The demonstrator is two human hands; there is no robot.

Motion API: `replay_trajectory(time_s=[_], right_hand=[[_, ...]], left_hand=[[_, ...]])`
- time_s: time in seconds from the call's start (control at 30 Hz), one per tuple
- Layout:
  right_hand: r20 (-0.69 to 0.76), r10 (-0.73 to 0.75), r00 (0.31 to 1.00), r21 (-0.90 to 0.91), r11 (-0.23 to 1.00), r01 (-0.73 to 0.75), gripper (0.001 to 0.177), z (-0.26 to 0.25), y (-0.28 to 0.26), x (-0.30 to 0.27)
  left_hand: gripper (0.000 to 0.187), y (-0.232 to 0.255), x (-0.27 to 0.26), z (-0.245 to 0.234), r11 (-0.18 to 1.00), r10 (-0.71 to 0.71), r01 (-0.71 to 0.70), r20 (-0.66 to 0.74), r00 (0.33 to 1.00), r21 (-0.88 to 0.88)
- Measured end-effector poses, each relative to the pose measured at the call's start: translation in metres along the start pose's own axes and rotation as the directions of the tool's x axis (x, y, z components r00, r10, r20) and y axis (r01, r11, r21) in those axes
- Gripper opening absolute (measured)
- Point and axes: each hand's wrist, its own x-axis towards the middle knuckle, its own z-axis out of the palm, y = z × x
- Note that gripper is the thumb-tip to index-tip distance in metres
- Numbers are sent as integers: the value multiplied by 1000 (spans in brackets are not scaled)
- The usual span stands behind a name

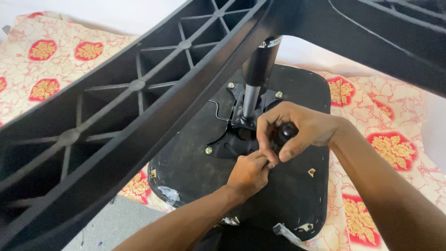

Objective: The person uses a screwdriver to tighten screws into the underside of a black plastic chair base, securing the central support column. The person works on multiple screw locations around the base while the chair remains upside down on a patterned cloth.

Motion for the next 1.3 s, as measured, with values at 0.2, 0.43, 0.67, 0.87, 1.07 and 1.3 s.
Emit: replay_trajectory(time_s=[0.2,0.43,0.67,0.87,1.07,1.3], right_hand=[[-97,29,995,4,1000,-29,27,2,22,2],[-369,-66,927,93,990,107,39,20,44,12],[-515,-150,844,28,981,191,35,32,50,19],[-675,-236,699,-46,959,279,35,39,57,30],[-796,-256,549,-72,940,334,36,44,60,27],[-879,-295,374,-147,915,376,36,52,62,24]], left_hand=[[5,-5,2,1,998,-54,54,27,998,-26],[6,2,5,-3,996,-77,75,-29,997,-56],[8,0,6,-9,994,-90,88,-20,996,-67],[6,-11,6,-8,994,-89,87,-29,996,-71],[7,-19,9,-6,993,-111,111,-4,994,-41],[7,-18,13,-4,994,-101,101,1,995,-50]])
